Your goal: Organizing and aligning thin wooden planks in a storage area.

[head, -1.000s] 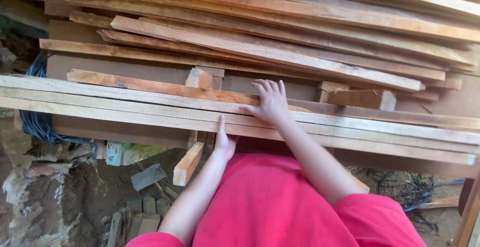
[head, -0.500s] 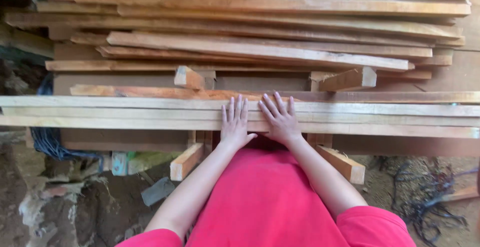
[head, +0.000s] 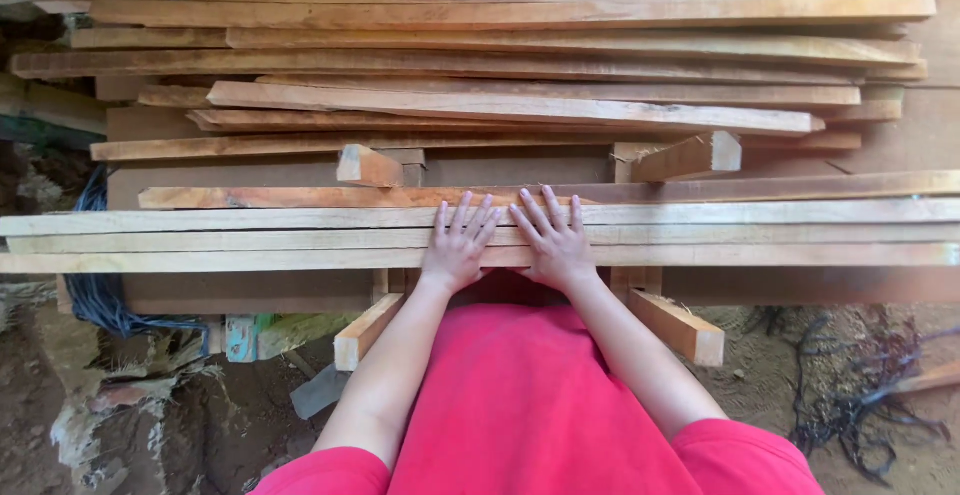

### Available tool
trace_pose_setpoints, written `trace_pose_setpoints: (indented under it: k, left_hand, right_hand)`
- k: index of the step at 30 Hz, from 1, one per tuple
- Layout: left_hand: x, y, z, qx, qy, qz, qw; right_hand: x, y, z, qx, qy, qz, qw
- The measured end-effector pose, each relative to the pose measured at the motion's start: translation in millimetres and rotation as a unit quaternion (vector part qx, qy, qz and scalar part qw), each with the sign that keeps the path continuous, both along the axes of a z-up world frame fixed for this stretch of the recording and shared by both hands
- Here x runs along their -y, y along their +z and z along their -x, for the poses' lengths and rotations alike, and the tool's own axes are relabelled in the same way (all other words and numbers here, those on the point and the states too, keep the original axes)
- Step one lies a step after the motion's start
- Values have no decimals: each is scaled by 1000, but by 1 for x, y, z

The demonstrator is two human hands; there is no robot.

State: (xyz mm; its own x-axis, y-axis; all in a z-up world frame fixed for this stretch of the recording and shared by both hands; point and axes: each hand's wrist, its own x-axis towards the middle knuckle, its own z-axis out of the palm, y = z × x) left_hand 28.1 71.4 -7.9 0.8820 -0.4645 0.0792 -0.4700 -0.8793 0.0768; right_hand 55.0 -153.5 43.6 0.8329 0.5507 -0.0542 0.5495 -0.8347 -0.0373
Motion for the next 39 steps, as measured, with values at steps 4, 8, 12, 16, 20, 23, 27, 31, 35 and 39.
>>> trace_pose_setpoints:
  k: [4,8,12,16,20,23,27,31,35,39]
  left_hand:
    - [0,17,-2,-33,7,-12,999]
    - [0,7,4,-46,18,-11,999]
    - [2,3,3,-64,25,-22,997]
    - [2,6,0,-62,24,-23,998]
    - [0,8,4,-66,23,-23,997]
    - [-1,9,-6,-64,20,-22,997]
    - [-2,9,0,-94,10,-23,995]
    - [-2,8,1,-106,10,-19,994]
    - [-1,8,-4,-116,12,-23,993]
    - [1,13,-2,-138,28,-41,989]
  right_hand:
    - [-3,6,-1,-12,-11,-24,1000]
    - [-8,19,-2,-35,-43,-90,994]
    - [-12,-14,-31,-39,-89,-100,990]
    - [-16,5,-77,-7,-91,-131,987]
    - [-27,36,-111,-227,-130,4,965]
    - [-35,46,-131,-298,-128,62,944]
    - [-40,59,-131,-310,-127,69,940]
    - [-39,51,-126,-307,-129,59,941]
    - [-32,44,-121,-249,-120,8,961]
    - [-24,0,-101,-45,-42,-65,996]
